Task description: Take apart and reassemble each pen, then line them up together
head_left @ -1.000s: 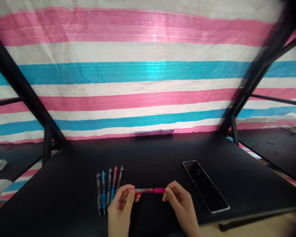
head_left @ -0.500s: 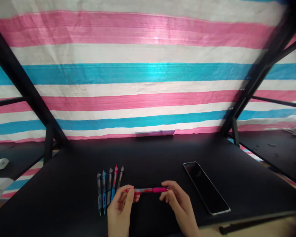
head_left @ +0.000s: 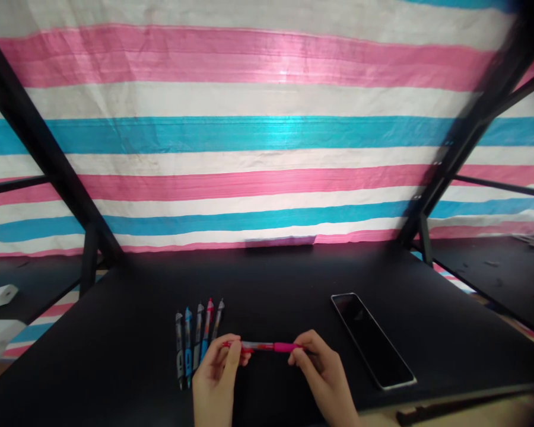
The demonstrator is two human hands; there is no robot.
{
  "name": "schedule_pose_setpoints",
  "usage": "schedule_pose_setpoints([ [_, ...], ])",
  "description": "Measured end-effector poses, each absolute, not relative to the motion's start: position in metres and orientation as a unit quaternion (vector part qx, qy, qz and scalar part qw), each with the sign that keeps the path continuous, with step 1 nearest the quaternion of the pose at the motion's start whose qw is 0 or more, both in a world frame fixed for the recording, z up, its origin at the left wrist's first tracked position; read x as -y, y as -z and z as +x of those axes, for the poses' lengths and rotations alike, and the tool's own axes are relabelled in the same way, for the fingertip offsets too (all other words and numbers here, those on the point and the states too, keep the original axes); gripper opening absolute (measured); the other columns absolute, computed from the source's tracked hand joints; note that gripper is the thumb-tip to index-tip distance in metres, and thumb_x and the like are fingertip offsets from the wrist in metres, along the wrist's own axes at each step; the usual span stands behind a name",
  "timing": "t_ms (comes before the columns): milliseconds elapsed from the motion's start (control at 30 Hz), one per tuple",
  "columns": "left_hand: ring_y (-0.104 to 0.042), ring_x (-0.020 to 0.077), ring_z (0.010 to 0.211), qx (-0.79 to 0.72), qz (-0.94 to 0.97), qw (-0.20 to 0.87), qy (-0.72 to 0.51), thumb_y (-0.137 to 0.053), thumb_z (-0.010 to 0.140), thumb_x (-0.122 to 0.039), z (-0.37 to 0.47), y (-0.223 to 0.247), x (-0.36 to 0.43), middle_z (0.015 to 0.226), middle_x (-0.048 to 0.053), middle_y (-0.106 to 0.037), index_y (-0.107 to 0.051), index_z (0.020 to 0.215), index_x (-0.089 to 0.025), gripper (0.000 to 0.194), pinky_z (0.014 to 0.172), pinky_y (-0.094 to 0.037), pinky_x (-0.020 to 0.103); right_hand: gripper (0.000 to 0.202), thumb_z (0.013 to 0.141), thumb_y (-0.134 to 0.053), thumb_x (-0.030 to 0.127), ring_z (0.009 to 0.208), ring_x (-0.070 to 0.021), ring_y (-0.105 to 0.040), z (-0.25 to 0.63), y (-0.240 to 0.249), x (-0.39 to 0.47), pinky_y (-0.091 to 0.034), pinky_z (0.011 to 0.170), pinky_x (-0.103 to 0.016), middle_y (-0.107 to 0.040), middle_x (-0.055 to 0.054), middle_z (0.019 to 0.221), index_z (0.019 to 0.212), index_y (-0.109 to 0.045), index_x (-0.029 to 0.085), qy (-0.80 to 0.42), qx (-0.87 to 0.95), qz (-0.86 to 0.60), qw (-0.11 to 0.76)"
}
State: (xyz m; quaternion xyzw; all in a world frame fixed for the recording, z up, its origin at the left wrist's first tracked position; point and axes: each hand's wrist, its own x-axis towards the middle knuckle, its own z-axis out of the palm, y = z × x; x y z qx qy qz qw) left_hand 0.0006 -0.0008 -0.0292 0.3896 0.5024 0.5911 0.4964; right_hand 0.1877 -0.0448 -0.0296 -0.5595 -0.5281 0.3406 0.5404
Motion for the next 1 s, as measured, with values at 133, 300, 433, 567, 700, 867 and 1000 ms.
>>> schedule_pose_setpoints([
  [133, -0.070, 0.0199, 0.072, -0.493, 0.394, 0.497, -0.596, -0.087, 0.065, -0.050, 0.000, 0.029, 0.000, 0.079, 0.005, -0.075, -0.075, 0.083, -0.019, 0.037, 0.068, -0.058, 0.025, 0.052, 0.103, -0.040, 0.050, 0.056, -0.0130, -0.046, 0.186, 0.027, 0.045, -0.034, 0.055, -0.025, -0.047, 0.002, 0.059, 0.061, -0.047, 0.020, -0.302, 0.556, -0.584, 0.509],
  [300, -0.073, 0.0232, 0.083, -0.473, 0.379, 0.511, -0.609, -0.091, 0.059, -0.045, 0.000, 0.028, 0.000, 0.084, 0.005, -0.076, -0.075, 0.080, -0.020, 0.036, 0.076, -0.059, 0.027, 0.055, 0.106, -0.030, 0.050, 0.056, -0.0127, -0.039, 0.183, 0.026, 0.045, -0.029, 0.055, -0.027, -0.038, 0.003, 0.059, 0.058, -0.035, 0.022, -0.327, 0.569, -0.572, 0.492],
  [433, -0.073, 0.0217, 0.084, -0.478, 0.343, 0.509, -0.628, -0.091, 0.058, -0.045, 0.001, 0.028, -0.001, 0.084, 0.005, -0.076, -0.075, 0.081, -0.019, 0.038, 0.076, -0.059, 0.024, 0.042, 0.104, -0.039, 0.048, 0.060, -0.0132, -0.041, 0.185, 0.027, 0.046, -0.030, 0.057, -0.025, -0.042, 0.004, 0.066, 0.072, -0.046, 0.021, -0.333, 0.589, -0.562, 0.476],
  [567, -0.073, 0.0218, 0.084, -0.488, 0.336, 0.506, -0.627, -0.091, 0.058, -0.048, 0.003, 0.031, -0.003, 0.086, 0.006, -0.077, -0.076, 0.084, -0.018, 0.042, 0.075, -0.058, 0.025, 0.039, 0.101, -0.045, 0.045, 0.059, -0.0129, -0.039, 0.185, 0.030, 0.046, -0.028, 0.056, -0.025, -0.040, 0.004, 0.065, 0.070, -0.045, 0.021, -0.295, 0.600, -0.569, 0.479],
  [700, -0.073, 0.0229, 0.084, -0.484, 0.355, 0.506, -0.619, -0.088, 0.063, -0.049, 0.001, 0.033, -0.002, 0.087, 0.006, -0.078, -0.076, 0.087, -0.019, 0.040, 0.077, -0.058, 0.027, 0.047, 0.099, -0.048, 0.047, 0.057, -0.0126, -0.037, 0.182, 0.032, 0.045, -0.026, 0.053, -0.026, -0.039, 0.003, 0.061, 0.061, -0.040, 0.021, -0.282, 0.595, -0.574, 0.487],
  [867, -0.073, 0.0227, 0.085, -0.444, 0.356, 0.541, -0.619, -0.088, 0.066, -0.045, 0.005, 0.028, 0.003, 0.086, 0.004, -0.077, -0.076, 0.087, -0.020, 0.035, 0.080, -0.058, 0.028, 0.058, 0.102, -0.034, 0.057, 0.053, -0.0124, -0.036, 0.182, 0.030, 0.045, -0.026, 0.051, -0.027, -0.036, 0.003, 0.055, 0.056, -0.033, 0.022, -0.309, 0.568, -0.578, 0.497],
  [1000, -0.074, 0.0246, 0.087, -0.410, 0.328, 0.570, -0.631, -0.088, 0.067, -0.046, 0.012, 0.017, 0.006, 0.082, 0.003, -0.072, -0.075, 0.083, -0.019, 0.034, 0.084, -0.058, 0.034, 0.060, 0.101, -0.035, 0.061, 0.051, -0.0121, -0.035, 0.181, 0.038, 0.046, -0.026, 0.051, -0.028, -0.035, 0.003, 0.053, 0.055, -0.033, 0.022, -0.332, 0.565, -0.573, 0.492],
])
